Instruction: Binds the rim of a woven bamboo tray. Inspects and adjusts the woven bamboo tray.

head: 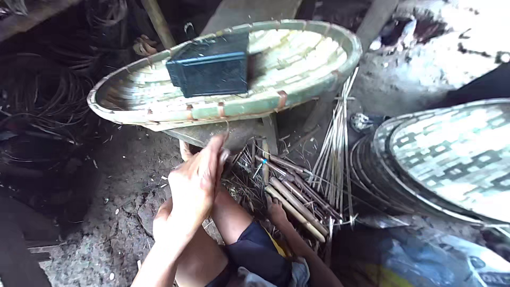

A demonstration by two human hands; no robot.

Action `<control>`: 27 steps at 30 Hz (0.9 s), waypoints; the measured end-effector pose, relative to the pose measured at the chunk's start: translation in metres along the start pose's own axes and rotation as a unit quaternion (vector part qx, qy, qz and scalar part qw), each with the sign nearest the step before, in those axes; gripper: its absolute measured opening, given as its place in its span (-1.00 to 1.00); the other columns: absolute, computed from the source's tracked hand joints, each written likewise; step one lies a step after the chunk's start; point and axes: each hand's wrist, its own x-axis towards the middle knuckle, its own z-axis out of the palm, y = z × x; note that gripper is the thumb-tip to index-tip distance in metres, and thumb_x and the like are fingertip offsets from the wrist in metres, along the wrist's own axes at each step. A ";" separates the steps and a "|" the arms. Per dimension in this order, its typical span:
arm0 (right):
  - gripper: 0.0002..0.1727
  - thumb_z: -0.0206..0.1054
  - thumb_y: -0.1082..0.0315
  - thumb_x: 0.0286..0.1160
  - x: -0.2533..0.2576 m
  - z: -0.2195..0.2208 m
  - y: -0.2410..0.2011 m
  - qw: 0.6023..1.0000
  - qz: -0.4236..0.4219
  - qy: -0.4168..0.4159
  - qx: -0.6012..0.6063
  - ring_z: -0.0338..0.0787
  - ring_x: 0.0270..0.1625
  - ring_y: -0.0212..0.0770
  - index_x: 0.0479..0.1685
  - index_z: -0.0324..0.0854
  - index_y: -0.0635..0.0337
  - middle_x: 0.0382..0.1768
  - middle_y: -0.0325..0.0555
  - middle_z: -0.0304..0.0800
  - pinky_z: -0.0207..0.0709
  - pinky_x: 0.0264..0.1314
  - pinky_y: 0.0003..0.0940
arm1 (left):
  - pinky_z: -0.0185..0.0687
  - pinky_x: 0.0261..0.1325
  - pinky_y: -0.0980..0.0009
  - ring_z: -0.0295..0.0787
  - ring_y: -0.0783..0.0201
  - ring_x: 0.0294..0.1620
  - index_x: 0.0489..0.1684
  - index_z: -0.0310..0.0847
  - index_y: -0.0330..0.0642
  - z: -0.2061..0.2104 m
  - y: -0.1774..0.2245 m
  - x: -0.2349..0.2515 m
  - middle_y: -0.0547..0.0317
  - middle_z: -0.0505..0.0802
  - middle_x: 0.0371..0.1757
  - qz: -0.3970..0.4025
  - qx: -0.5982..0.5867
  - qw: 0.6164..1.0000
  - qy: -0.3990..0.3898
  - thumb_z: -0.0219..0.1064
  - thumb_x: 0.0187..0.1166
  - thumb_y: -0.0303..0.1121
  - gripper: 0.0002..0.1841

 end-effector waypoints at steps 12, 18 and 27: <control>-0.72 0.18 0.22 0.75 -0.077 -0.241 -0.039 0.790 -0.455 0.315 0.265 0.75 -0.13 -0.75 0.10 0.64 0.24 -0.21 -0.59 0.81 0.69 0.05 -0.64 | 0.40 -0.66 0.25 0.65 0.10 -0.71 -0.11 0.85 -0.23 -0.019 -0.004 -0.028 0.07 0.74 -0.66 0.015 -0.007 0.997 0.072 0.19 0.72 -0.31 -0.72; -0.65 0.29 0.32 0.67 -0.123 -0.311 -0.139 0.681 -0.597 0.422 -0.033 0.86 0.01 -0.16 0.30 0.73 0.28 -0.05 0.14 0.89 0.65 0.17 -0.28 | 0.32 -0.72 0.25 0.60 0.07 -0.76 -0.14 0.84 -0.18 -0.033 -0.011 -0.035 0.09 0.67 -0.72 0.020 0.015 0.997 0.069 0.18 0.70 -0.32 -0.74; -0.61 0.29 0.39 0.63 -0.139 -0.308 -0.196 0.616 -0.574 0.455 -0.289 0.63 -0.50 0.02 0.36 0.80 -0.13 -0.47 0.00 0.73 0.29 -0.48 -0.15 | 0.31 -0.73 0.24 0.61 0.07 -0.76 -0.19 0.83 -0.19 -0.041 -0.019 -0.040 0.09 0.65 -0.73 0.033 0.030 0.995 0.084 0.16 0.71 -0.34 -0.73</control>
